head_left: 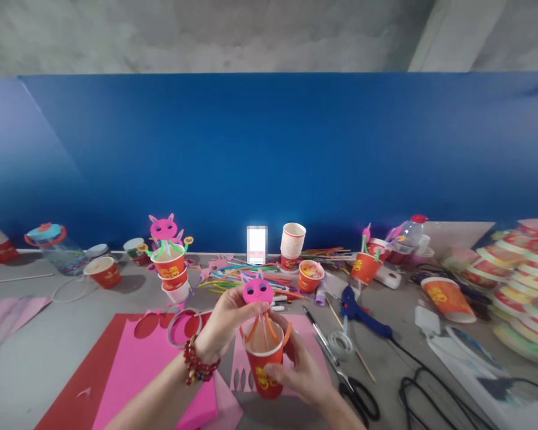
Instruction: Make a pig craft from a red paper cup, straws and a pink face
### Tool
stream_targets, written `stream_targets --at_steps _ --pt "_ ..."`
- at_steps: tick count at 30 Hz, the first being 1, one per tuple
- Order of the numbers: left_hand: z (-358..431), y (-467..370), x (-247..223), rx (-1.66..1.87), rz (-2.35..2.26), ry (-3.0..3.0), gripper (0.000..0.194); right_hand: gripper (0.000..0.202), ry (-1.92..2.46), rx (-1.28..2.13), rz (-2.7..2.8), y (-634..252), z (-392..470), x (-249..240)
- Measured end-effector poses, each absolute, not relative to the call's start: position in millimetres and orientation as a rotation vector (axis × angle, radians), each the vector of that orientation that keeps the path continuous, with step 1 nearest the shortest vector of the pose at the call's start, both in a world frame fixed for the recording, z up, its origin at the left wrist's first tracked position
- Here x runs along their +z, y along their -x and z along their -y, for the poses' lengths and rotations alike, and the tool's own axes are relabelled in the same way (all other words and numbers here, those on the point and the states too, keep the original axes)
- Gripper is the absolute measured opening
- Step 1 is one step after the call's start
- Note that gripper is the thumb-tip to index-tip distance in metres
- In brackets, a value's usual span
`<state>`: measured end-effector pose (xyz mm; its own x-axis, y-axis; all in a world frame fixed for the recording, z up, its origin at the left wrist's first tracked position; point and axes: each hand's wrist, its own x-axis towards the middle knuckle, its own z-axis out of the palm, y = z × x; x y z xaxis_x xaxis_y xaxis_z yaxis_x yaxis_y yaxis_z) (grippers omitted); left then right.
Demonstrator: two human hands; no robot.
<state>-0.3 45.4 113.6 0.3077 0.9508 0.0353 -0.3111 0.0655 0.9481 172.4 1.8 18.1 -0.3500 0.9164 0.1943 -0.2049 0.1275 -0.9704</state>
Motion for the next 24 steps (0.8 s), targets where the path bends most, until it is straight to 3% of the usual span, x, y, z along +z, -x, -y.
stream_targets --at_steps 24 --pt "-50.8 3.1 118.4 1.075 -0.703 -1.259 0.022 0.084 0.727 1.399 1.380 -171.6 -1.6 18.2"
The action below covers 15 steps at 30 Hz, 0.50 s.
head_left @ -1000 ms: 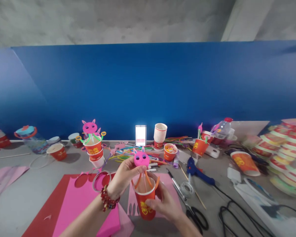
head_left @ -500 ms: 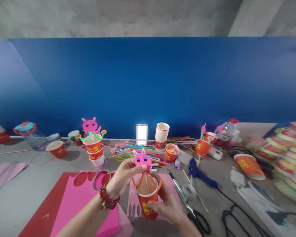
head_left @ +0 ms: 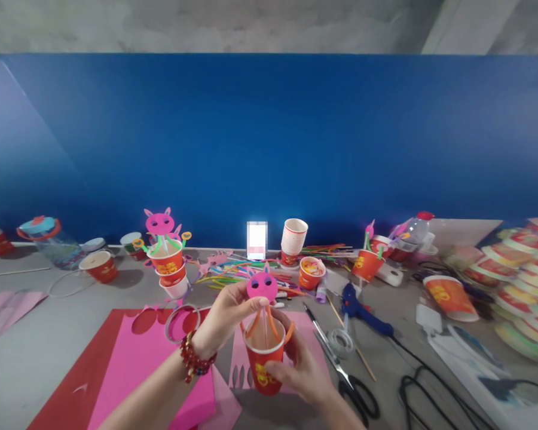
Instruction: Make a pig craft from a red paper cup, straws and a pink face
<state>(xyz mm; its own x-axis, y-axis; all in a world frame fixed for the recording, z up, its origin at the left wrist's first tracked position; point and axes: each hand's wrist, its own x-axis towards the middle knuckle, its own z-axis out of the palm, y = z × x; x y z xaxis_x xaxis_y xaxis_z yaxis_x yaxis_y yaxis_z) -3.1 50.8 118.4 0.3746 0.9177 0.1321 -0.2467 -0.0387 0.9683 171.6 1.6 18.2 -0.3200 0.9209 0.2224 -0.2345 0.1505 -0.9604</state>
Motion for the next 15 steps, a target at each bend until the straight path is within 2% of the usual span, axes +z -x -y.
stream_targets --at_steps 3,9,15 --pt "-51.5 3.4 117.2 1.110 -0.706 -1.272 0.031 0.084 0.721 1.388 1.373 -171.6 -2.1 18.5" --pt "-54.2 2.3 113.1 1.142 -0.775 -1.228 0.022 0.085 0.761 1.361 1.381 -170.4 -1.3 13.9" --pt "-50.0 1.6 121.4 1.092 -0.733 -1.285 0.029 0.088 0.761 1.378 1.362 -169.0 -0.7 15.4"
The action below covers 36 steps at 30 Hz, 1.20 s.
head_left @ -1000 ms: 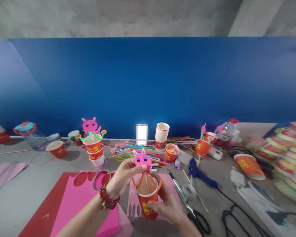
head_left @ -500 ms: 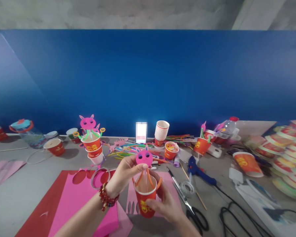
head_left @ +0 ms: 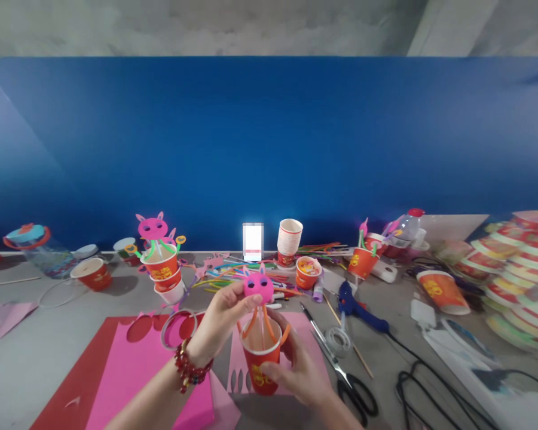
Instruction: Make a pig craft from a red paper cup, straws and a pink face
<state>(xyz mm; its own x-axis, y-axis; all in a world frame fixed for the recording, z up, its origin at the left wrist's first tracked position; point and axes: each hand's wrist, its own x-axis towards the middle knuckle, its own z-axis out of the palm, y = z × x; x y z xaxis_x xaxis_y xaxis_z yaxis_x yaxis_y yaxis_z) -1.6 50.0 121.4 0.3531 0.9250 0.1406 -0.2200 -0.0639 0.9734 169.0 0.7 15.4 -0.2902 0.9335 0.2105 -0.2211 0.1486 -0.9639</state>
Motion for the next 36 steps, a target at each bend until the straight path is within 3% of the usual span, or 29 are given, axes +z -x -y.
stream_targets --at_steps 4,14,24,33,36 --pt "-49 1 121 1.069 -0.704 -1.341 0.047 0.086 0.750 1.369 1.334 -169 -3 18" --pt "-47 -4 114 1.095 -0.807 -1.277 0.025 0.089 0.798 1.340 1.376 -168 -2 16" --pt "-56 3 110 1.078 -0.693 -1.448 0.039 0.083 0.782 1.224 1.340 -167 -4 20" --pt "-50 -10 92 1.260 -0.805 -1.295 0.033 0.079 1.044 0.831 1.299 -172 -12 11" --pt "-38 -24 75 1.198 -0.769 -1.205 0.048 0.073 1.135 0.671 1.307 -175 -16 9"
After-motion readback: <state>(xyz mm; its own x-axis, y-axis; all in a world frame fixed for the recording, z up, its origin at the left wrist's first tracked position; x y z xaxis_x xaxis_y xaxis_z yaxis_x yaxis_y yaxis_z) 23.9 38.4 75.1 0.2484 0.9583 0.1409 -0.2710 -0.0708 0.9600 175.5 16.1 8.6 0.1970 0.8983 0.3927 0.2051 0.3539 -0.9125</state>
